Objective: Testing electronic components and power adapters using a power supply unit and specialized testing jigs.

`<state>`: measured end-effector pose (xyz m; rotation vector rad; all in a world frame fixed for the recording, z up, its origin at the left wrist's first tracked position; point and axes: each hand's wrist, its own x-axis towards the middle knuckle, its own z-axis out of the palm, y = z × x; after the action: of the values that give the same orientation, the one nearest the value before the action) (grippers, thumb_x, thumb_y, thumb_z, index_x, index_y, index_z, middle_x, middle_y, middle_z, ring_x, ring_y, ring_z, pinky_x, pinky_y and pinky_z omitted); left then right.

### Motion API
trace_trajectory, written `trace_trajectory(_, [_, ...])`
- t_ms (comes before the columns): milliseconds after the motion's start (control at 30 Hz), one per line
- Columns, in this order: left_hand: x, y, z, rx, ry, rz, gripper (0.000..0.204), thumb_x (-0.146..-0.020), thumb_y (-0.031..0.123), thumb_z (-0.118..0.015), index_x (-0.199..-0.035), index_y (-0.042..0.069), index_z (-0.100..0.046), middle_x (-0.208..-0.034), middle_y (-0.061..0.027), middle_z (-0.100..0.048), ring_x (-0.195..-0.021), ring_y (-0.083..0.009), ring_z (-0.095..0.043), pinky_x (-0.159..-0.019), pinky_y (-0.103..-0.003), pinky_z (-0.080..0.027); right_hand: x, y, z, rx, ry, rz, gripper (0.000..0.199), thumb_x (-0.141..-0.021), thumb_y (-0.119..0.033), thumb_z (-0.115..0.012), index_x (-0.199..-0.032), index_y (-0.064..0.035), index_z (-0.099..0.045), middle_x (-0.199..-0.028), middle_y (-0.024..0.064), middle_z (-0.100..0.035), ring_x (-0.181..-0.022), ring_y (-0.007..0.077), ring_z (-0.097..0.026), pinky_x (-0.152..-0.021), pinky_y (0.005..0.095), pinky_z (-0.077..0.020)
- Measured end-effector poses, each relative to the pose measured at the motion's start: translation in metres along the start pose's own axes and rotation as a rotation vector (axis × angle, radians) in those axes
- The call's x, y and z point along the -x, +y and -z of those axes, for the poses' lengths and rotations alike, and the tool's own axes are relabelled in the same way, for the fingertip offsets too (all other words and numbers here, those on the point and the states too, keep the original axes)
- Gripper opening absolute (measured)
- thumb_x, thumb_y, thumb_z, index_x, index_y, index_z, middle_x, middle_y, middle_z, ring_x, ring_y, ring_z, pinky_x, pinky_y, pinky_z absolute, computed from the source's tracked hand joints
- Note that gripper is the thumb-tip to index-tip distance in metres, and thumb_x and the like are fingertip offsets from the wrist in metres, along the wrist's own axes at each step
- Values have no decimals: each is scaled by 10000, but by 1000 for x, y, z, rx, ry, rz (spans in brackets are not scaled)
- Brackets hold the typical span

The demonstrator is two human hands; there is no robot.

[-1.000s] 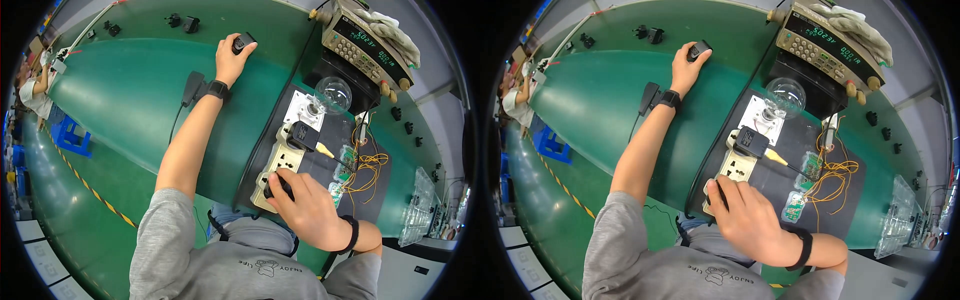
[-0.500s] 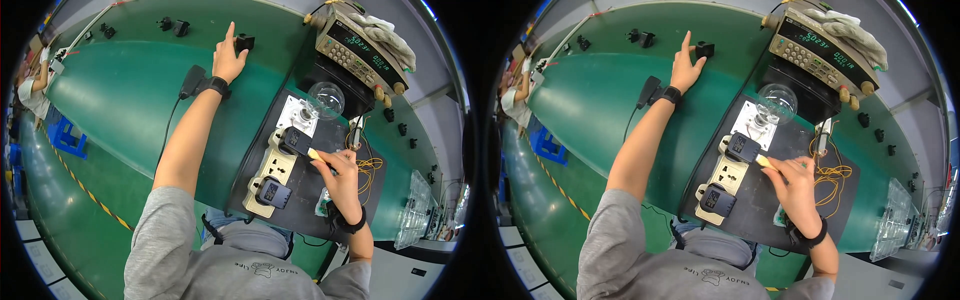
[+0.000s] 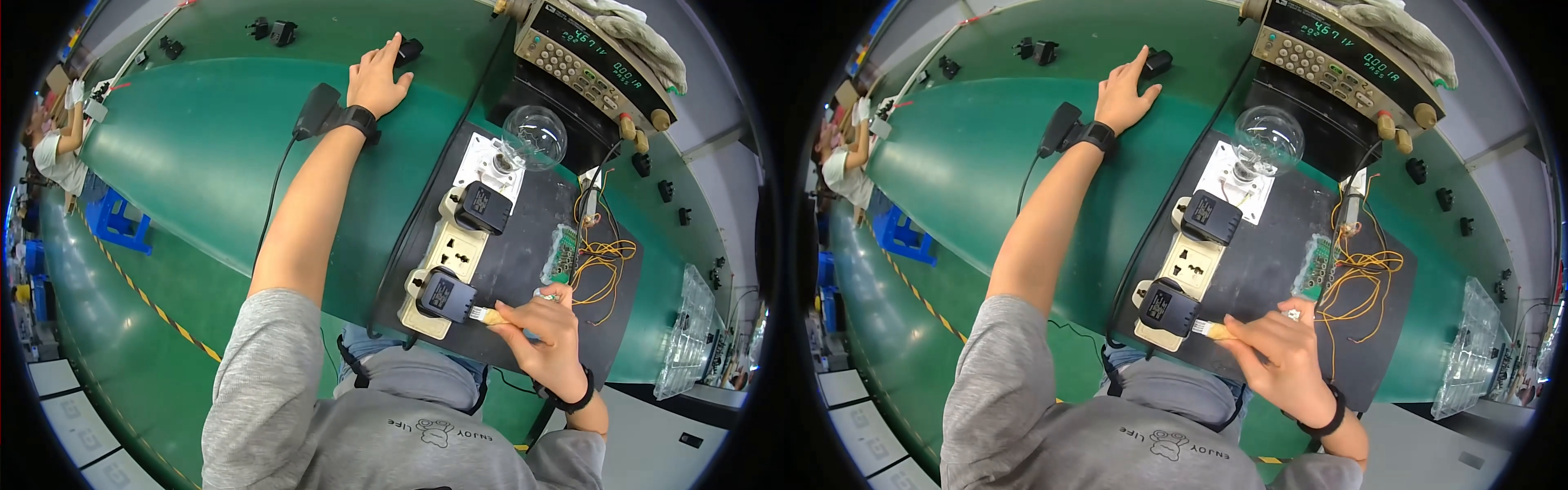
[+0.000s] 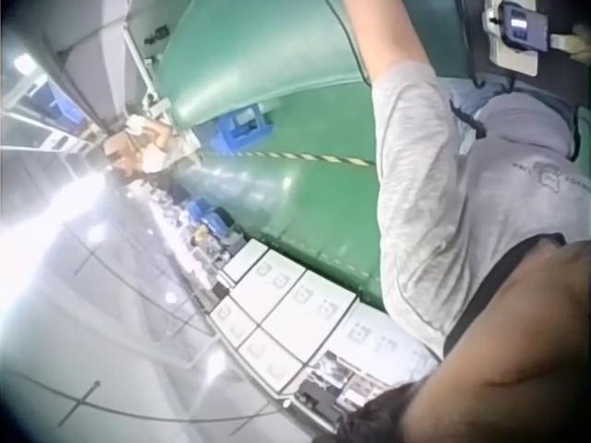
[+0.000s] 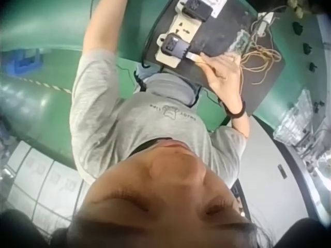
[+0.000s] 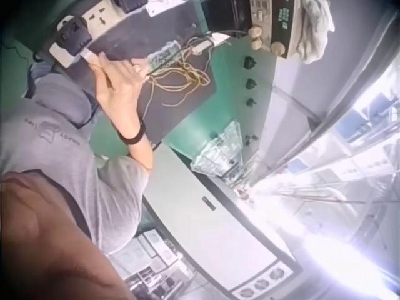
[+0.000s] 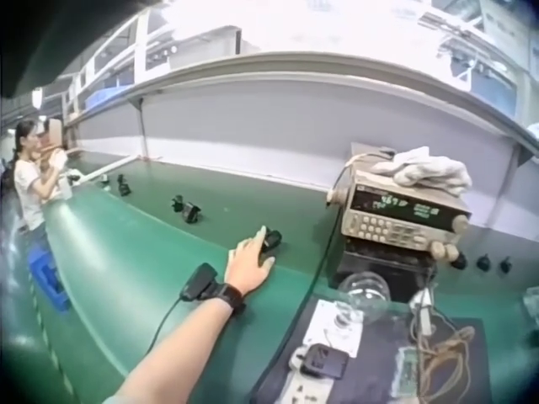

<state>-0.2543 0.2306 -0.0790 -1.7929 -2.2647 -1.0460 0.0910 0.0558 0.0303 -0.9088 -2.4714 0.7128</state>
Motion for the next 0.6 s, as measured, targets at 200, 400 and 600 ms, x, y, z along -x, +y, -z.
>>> trace_trajectory(200, [10,-2,5,80,320,-84,667,-813,278,-641,-1391,156,-333,-1296,-124,-462,-1220,-304,-379,-968,-376,-344,2,-6,-4,-12,12,-4,158,-679,-88,-757,-815,-27,-704,-602,30,-619,-491,139,-503,-790,321,-338])
trace_trajectory(400, [78,46,47,867,-4,-14,451,-810,310,-658,-1168,64,-538,-1178,-91,-528,-1107,-226,-463,-925,-337,-382,5,3,-7,-56,12,-15,167,-667,-82,-751,-817,-27,-703,-608,32,-626,-485,141,-511,-769,321,-335])
trace_trajectory(600, [108,99,85,852,-550,-465,694,-578,238,-847,-1177,43,-556,-1142,-90,-581,-1076,-240,-528,-931,-342,-405,6,2,-2,-21,9,5,175,-659,-75,-746,-821,-26,-701,-632,24,-649,-490,124,-522,-768,334,-334])
